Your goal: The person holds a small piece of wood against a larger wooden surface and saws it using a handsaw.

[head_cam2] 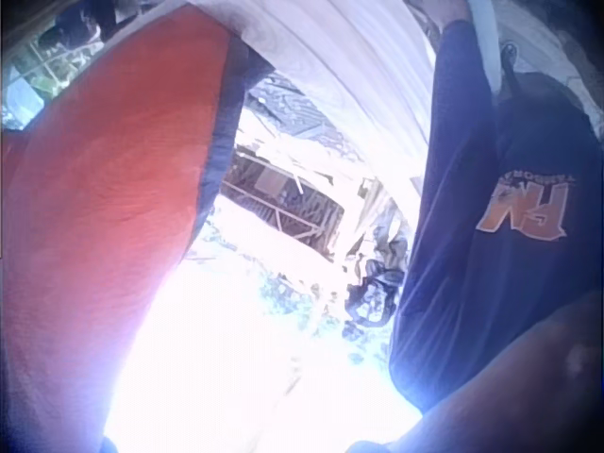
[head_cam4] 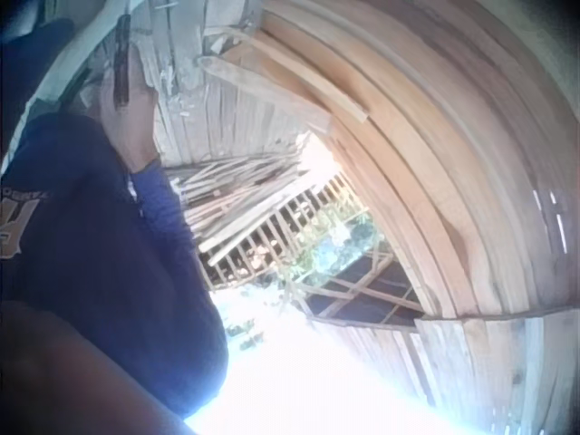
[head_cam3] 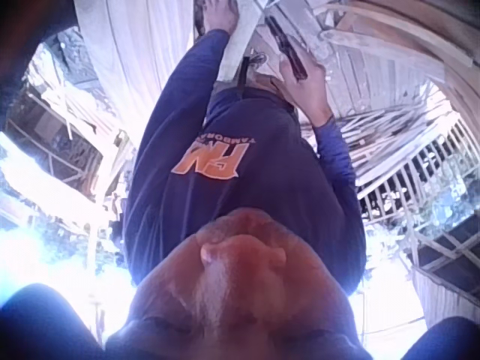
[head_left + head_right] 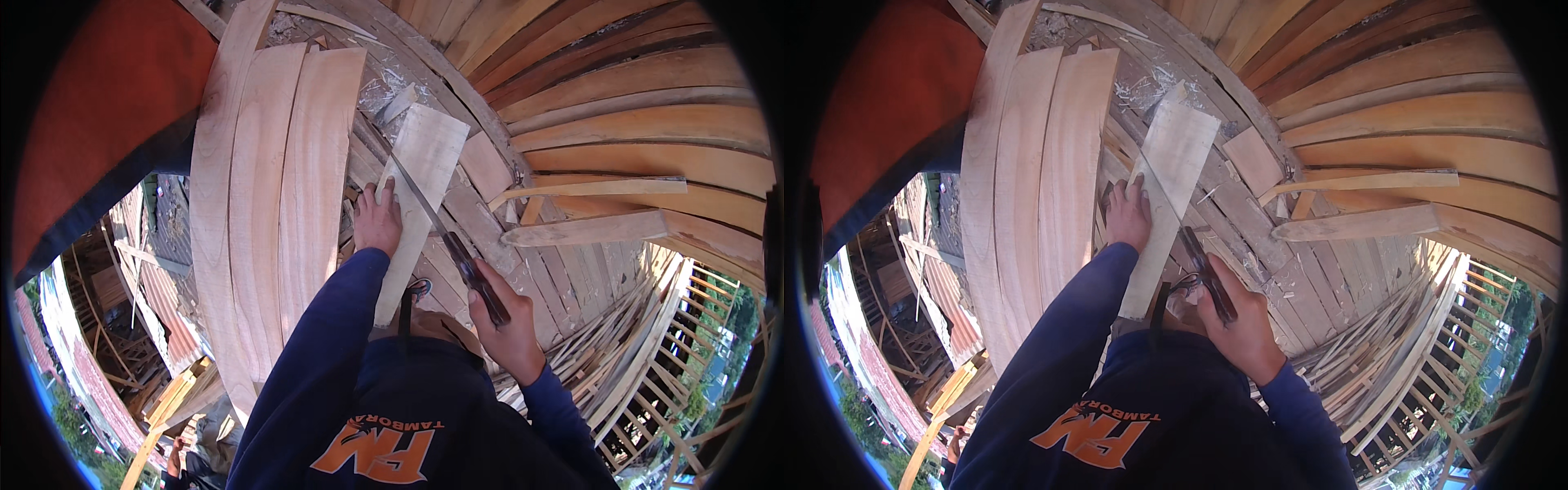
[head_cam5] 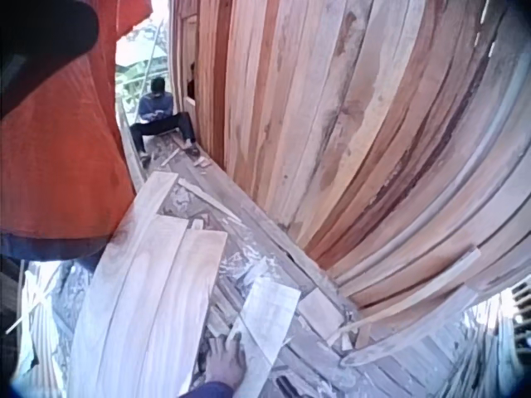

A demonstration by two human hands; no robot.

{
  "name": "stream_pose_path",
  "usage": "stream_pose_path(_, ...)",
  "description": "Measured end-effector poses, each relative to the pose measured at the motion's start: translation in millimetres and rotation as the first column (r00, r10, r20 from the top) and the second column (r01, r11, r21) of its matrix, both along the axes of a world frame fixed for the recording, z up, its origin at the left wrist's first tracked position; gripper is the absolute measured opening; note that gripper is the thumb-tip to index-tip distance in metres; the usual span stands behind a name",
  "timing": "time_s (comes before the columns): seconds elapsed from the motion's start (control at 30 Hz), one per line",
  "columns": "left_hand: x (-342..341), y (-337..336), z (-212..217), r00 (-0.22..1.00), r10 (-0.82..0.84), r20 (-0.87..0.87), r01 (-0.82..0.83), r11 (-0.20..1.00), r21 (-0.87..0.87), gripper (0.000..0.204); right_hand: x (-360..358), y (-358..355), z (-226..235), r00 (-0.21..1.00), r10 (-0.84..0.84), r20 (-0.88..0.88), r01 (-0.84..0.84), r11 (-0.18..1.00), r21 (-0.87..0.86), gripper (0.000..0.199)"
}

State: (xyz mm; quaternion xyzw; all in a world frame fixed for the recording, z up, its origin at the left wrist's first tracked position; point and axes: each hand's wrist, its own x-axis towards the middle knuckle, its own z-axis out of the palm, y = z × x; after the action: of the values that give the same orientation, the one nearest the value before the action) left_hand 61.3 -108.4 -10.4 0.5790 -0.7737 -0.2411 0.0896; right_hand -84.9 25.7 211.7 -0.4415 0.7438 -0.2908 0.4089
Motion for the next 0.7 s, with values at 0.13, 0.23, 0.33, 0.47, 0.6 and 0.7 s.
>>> stream_pose_path(0.13, -5, 2, 3, 0.999, -0.042, 0.001, 0.042, 0.999, 0.004, 0.046, -4, 9, 11, 0.995, 0.053, -0.085, -0.056, 0.998, -0.038, 0.045)
stream_pose_path(0.23, -16, 0, 0, 0.998, -0.039, -0.041, 0.040, 0.999, 0.031, 0.046, 7, -112, -79, 1.000, -0.011, -0.007, 0.010, 0.997, -0.074, 0.037)
stream_pose_path(0.33, -8, 0, -1, 0.998, -0.044, -0.041, 0.046, 0.998, 0.052, 0.044, 11, -133, -75, 0.999, -0.024, 0.031, 0.025, 0.999, -0.027, 0.035)
stream_pose_path(0.47, -1, 4, 5, 1.000, -0.005, 0.016, 0.003, 0.996, 0.090, 0.043, -5, 12, 39, 1.000, -0.013, -0.020, 0.015, 0.995, 0.100, 0.044)
stream_pose_path(0.6, -7, 0, -2, 0.999, -0.040, 0.005, 0.040, 0.999, 0.028, 0.046, 0, -3, 14, 0.999, 0.007, -0.045, -0.005, 0.999, 0.039, 0.045)
stream_pose_path(0.7, -14, 1, -2, 0.999, -0.051, -0.016, 0.051, 0.998, 0.045, 0.050, 13, -135, -74, 0.999, -0.010, -0.041, 0.008, 0.998, -0.059, 0.035)
